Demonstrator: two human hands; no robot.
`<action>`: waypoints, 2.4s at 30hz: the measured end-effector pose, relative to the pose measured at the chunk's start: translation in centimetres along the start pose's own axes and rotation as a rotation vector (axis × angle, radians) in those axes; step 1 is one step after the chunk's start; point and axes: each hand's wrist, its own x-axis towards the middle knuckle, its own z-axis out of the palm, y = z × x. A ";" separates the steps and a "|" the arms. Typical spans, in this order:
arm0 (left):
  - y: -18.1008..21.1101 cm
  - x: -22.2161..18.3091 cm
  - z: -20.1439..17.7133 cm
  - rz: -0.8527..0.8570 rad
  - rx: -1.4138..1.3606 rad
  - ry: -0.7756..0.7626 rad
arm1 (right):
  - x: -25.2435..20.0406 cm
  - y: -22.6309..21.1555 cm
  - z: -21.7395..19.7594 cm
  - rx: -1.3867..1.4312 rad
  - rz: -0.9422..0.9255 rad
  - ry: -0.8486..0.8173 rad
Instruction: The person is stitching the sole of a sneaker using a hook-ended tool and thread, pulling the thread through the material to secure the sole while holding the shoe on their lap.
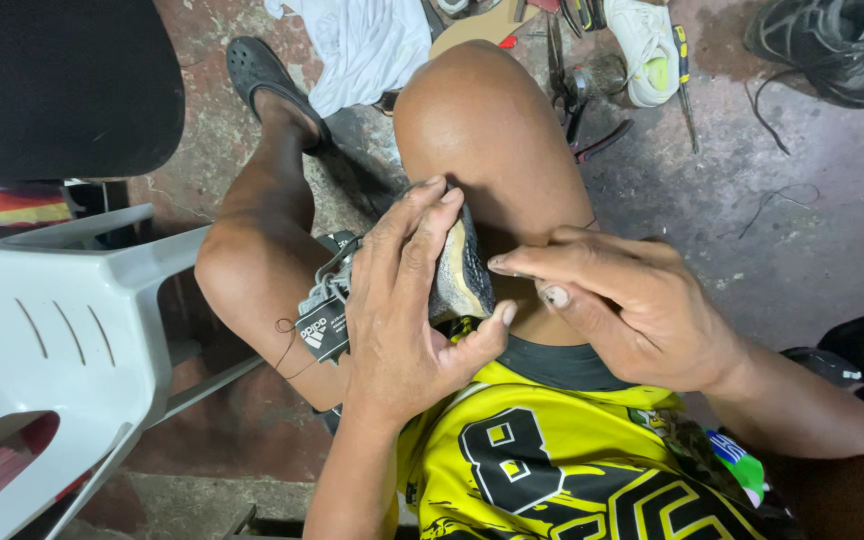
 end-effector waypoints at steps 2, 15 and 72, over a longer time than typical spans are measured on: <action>0.0 -0.1 0.3 0.012 0.025 0.011 | -0.6 -0.1 -0.2 -0.109 0.033 -0.004; -0.3 -0.5 1.1 0.051 0.043 0.034 | -0.9 -0.3 -0.5 -0.098 0.068 -0.048; -1.4 0.2 3.0 0.043 0.084 0.116 | 1.8 -4.9 -3.4 -1.393 0.264 -0.657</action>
